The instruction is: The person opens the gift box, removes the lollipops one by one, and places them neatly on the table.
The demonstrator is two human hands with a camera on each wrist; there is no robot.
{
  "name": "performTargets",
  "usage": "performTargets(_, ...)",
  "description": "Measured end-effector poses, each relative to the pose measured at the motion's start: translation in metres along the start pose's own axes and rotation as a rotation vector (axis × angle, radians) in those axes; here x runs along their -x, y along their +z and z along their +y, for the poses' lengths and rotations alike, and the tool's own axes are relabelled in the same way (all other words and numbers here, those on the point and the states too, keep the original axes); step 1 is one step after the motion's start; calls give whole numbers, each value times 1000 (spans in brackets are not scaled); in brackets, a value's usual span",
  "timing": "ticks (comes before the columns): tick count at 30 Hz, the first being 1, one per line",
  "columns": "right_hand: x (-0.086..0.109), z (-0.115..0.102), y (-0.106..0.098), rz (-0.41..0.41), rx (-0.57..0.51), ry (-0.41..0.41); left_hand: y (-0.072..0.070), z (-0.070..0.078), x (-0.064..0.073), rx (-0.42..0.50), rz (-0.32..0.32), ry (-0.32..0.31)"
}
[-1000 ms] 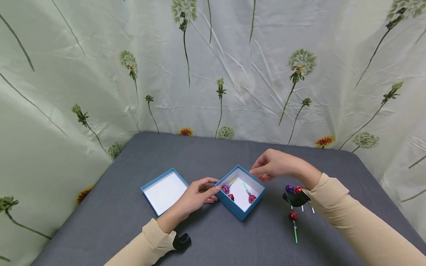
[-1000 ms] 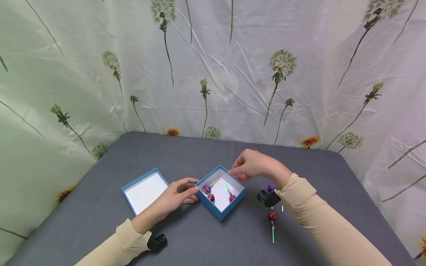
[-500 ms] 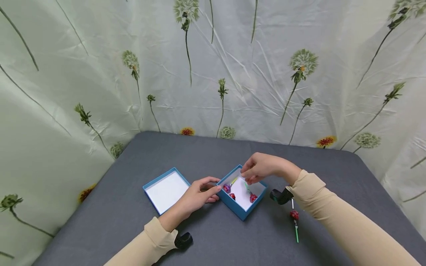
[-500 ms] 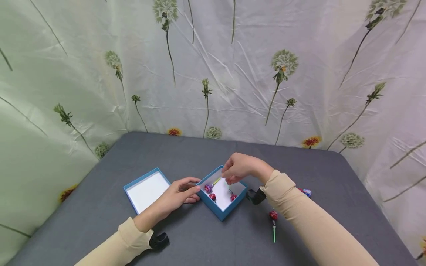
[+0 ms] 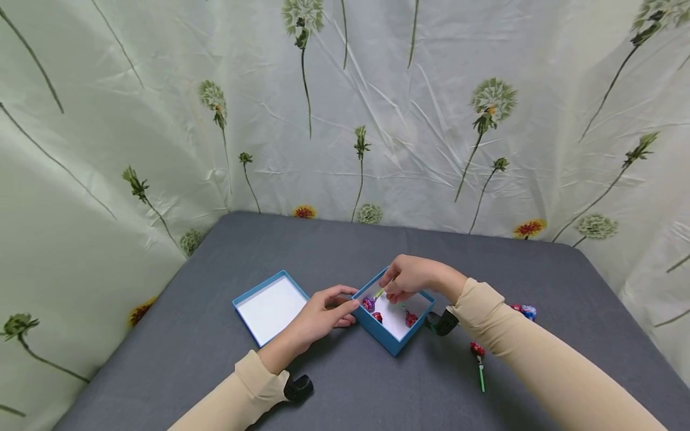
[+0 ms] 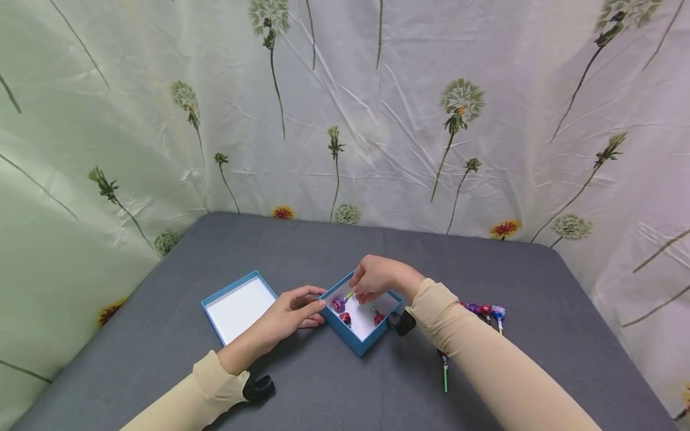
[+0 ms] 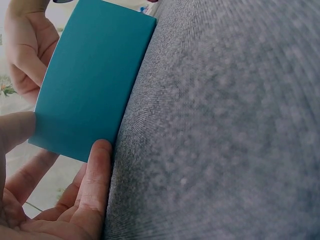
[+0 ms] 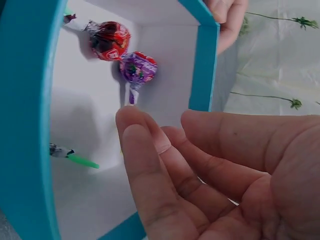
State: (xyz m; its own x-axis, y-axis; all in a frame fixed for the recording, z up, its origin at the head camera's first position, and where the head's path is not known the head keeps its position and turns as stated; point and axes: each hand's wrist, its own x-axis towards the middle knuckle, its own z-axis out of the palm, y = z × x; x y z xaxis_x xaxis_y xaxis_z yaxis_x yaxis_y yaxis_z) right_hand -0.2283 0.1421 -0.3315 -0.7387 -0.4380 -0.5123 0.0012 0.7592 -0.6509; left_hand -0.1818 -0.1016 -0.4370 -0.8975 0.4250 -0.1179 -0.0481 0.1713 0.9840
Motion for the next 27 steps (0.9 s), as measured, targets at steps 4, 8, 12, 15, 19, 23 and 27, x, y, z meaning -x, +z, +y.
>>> performTargets(4,-4,1,6,-1,9,2,0,-1,0,2,-1,4)
performTargets(8,-7,3,12,-2,4,17,0,-1,0,0,0,9)
performTargets(12,-9,4,16,16,-2,38,0,-2,-1,1,-2,16)
performTargets(15,-9,5,18,17,2,40,0,-2,-1,3,-4,16)
performTargets(19,-11,7,20,23,-8,40,0,-2,-1,3,-5,10)
performTargets(23,-14,9,23,34,-10,55,0,-2,0,3,-4,10)
performTargets(27,-16,9,25,32,-4,69,-1,-2,0,1,-10,15)
